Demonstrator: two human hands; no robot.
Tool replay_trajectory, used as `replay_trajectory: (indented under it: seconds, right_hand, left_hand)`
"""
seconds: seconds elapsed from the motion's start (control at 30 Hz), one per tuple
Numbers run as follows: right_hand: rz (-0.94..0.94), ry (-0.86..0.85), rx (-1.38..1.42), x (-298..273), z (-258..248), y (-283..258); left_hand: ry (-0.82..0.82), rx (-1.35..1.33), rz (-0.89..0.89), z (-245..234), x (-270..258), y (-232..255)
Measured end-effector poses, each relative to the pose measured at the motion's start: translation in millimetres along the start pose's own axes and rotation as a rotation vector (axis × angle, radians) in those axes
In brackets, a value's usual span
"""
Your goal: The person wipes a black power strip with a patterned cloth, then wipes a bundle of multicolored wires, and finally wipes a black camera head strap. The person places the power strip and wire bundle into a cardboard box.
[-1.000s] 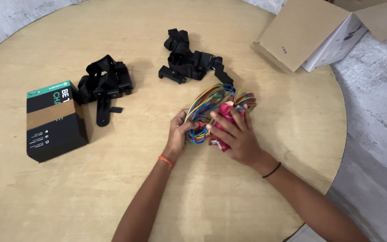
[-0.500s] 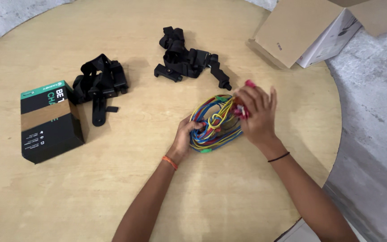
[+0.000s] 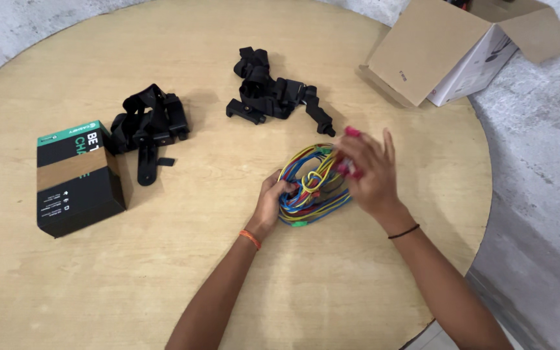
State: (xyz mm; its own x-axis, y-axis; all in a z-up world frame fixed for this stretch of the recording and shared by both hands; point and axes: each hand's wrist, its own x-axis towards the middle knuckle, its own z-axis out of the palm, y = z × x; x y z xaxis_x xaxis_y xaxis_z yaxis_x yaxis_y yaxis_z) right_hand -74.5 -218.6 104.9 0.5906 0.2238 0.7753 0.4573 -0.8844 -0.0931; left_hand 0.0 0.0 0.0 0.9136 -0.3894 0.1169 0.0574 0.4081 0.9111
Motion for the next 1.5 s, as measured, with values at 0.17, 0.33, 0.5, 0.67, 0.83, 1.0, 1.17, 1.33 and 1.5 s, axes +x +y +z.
replay_trajectory:
  seconds: [0.17,0.33,0.5,0.67,0.83,1.0,1.17,1.33,1.5]
  right_hand:
    - [0.423,0.071,0.267,-3.1,-4.2,22.7]
    - [0.603,0.013,0.255,-8.5,-1.5,40.3]
    - [0.289,-0.258,-0.099,-14.1,9.0,39.1]
    - [0.164,-0.277,-0.070,-22.1,22.0,29.2]
    - [0.500,-0.298,1.105,-34.5,57.0,11.0]
    - [0.591,-0.309,1.132,-51.6,76.4,-5.3]
    - [0.900,-0.285,1.369,-44.8,61.7,-7.5]
    - [0.880,-0.285,1.422,-38.7,58.0,-13.5]
    - [0.971,-0.315,1.287,-43.8,56.4,-7.7]
  left_hand:
    - [0.044,-0.114,-0.034,6.1,-1.2,7.6]
    - [0.140,-0.382,-0.054,0.2,-6.4,13.1]
    - [0.088,-0.734,-0.038,-13.8,-2.7,13.3]
    - [0.227,-0.825,0.035,-22.0,2.3,4.0]
    - [0.184,-0.856,0.032,-19.9,-0.2,-0.6]
    - [0.137,-0.687,-0.177,-7.1,-6.6,0.4]
    - [0.123,-0.501,-0.103,3.8,-6.3,6.8]
    - [0.108,-0.505,-0.042,9.4,-5.1,6.4]
    - [0.101,-0.434,0.025,14.5,-7.6,12.1]
